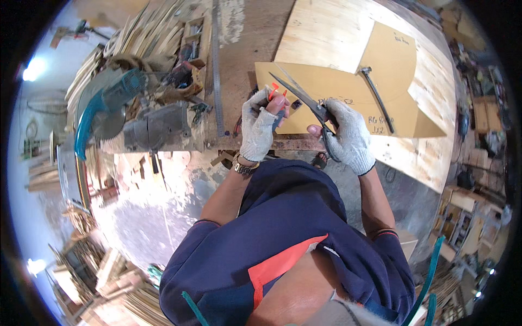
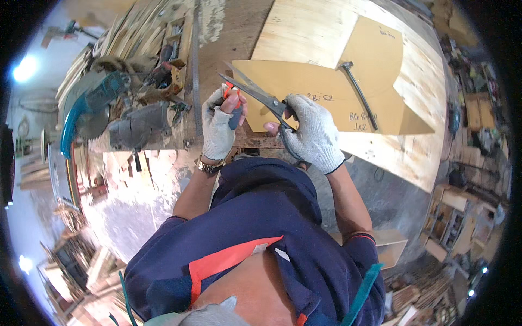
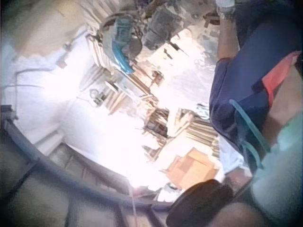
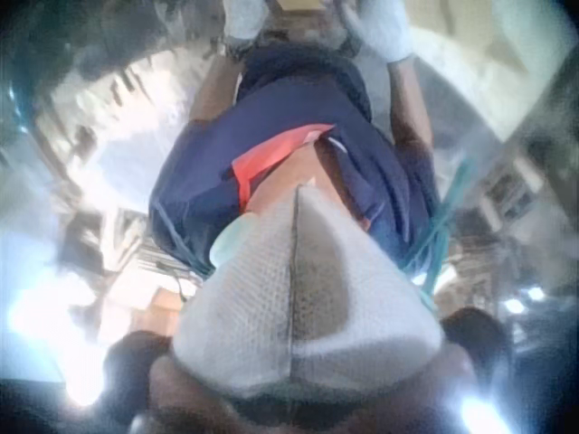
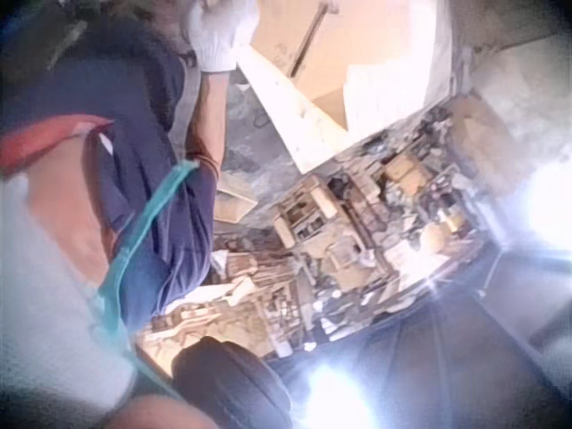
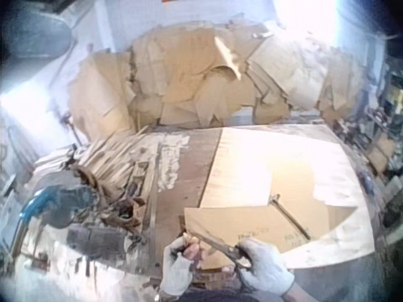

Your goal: The person applies glue to a small black component using a red glue bottle, then measures a wooden frame on the floor with a tape measure. Another person works nearby on a similar wooden frame.

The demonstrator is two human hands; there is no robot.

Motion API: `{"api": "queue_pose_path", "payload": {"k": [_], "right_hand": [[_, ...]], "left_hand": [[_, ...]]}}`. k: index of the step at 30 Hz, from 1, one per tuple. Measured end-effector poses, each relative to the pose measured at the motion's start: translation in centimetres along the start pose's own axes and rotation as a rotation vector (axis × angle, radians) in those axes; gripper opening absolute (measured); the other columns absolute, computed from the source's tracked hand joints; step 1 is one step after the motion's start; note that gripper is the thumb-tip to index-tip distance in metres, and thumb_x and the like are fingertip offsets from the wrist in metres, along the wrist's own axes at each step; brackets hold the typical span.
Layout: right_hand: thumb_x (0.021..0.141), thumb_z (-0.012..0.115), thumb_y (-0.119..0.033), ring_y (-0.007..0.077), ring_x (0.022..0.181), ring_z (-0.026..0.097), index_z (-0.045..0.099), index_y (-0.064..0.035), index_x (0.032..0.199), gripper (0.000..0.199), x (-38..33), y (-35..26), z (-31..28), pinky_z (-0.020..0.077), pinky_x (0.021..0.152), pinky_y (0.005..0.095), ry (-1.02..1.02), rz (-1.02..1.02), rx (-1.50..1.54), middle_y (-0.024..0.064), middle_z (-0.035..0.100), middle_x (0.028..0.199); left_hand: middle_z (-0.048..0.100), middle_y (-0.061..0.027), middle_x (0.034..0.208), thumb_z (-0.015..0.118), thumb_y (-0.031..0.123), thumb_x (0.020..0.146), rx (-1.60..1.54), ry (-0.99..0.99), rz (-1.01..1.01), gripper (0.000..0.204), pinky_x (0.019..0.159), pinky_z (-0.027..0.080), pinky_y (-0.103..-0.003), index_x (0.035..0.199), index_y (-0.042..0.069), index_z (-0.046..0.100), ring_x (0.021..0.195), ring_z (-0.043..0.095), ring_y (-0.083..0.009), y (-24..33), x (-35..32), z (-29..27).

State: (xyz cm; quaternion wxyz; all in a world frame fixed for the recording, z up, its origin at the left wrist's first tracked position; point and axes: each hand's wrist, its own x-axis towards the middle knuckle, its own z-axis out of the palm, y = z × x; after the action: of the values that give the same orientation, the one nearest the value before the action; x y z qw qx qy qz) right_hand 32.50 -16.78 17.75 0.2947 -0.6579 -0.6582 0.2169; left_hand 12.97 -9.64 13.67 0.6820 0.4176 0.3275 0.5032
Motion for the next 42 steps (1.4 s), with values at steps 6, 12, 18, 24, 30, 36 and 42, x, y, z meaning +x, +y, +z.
{"api": "queue_pose_path", "payload": {"k": [6,12,18,24,30,36,42], "right_hand": [[0.081,0.077,-0.054,0.04,0.076,0.06,0.056,-0.0024,0.09,0.056,1.1,-1.3,-1.0,0.0465,0.068,0.0457,-0.127,-0.108,-0.044,0.017,0.057,0.081],[0.082,0.076,-0.055,0.036,0.07,0.056,0.054,-0.002,0.088,0.058,1.2,-1.0,-1.6,0.0442,0.064,0.043,-0.129,-0.177,-0.06,0.0162,0.053,0.077],[0.082,0.077,-0.053,0.0347,0.069,0.057,0.055,-0.0024,0.087,0.055,1.2,-0.5,-1.8,0.0441,0.063,0.0421,-0.11,-0.187,-0.043,0.0154,0.053,0.074],[0.083,0.079,-0.047,0.0348,0.063,0.056,0.058,-0.0028,0.084,0.049,1.1,-1.1,-2.0,0.0435,0.059,0.0419,-0.117,-0.086,-0.053,0.0147,0.054,0.069],[0.086,0.078,-0.042,0.0325,0.055,0.053,0.064,-0.002,0.085,0.042,1.3,-0.6,-1.7,0.0432,0.055,0.0405,-0.089,-0.124,-0.08,0.0134,0.054,0.062],[0.086,0.075,-0.052,0.0156,0.058,0.052,0.065,0.0011,0.09,0.054,1.1,-0.7,-2.7,0.0432,0.056,0.0349,-0.143,0.004,0.11,0.0075,0.05,0.059],[0.078,0.079,-0.06,0.0269,0.064,0.057,0.06,-0.0028,0.09,0.061,0.2,-0.5,-2.9,0.0455,0.061,0.038,-0.129,-0.143,-0.004,0.0106,0.054,0.071]], "left_hand": [[0.069,-0.0064,0.084,0.072,0.023,0.096,-0.098,0.066,0.085,0.023,0.053,0.043,-0.023,0.097,0.0,0.068,0.067,0.061,-0.0097,0.3,-1.2,0.5],[0.067,-0.0086,0.076,0.068,0.035,0.098,-0.01,0.145,0.176,0.033,0.052,0.043,-0.025,0.098,0.003,0.065,0.061,0.059,-0.0124,-0.3,-1.5,0.8],[0.07,-0.0112,0.078,0.061,0.037,0.103,-0.075,0.227,0.212,0.043,0.054,0.045,-0.026,0.092,-0.004,0.068,0.064,0.063,-0.0158,-0.6,-1.4,1.5],[0.07,-0.0138,0.078,0.057,0.041,0.105,0.009,0.284,0.216,0.048,0.051,0.044,-0.027,0.091,-0.005,0.065,0.06,0.062,-0.0158,-1.0,-1.4,1.9],[0.059,-0.0084,0.064,0.048,0.046,0.107,0.072,0.325,0.244,0.056,0.049,0.042,-0.028,0.081,-0.001,0.063,0.052,0.055,-0.0162,-1.3,-1.0,2.4],[0.062,-0.012,0.065,0.05,0.043,0.106,-0.101,0.15,0.34,0.058,0.049,0.042,-0.03,0.075,-0.005,0.061,0.049,0.053,-0.0175,-2.1,-1.1,1.4],[0.057,-0.0123,0.059,0.041,0.041,0.109,0.018,0.13,0.42,0.059,0.053,0.043,-0.035,0.072,-0.001,0.062,0.051,0.053,-0.0206,-2.1,-1.5,0.6]]}}
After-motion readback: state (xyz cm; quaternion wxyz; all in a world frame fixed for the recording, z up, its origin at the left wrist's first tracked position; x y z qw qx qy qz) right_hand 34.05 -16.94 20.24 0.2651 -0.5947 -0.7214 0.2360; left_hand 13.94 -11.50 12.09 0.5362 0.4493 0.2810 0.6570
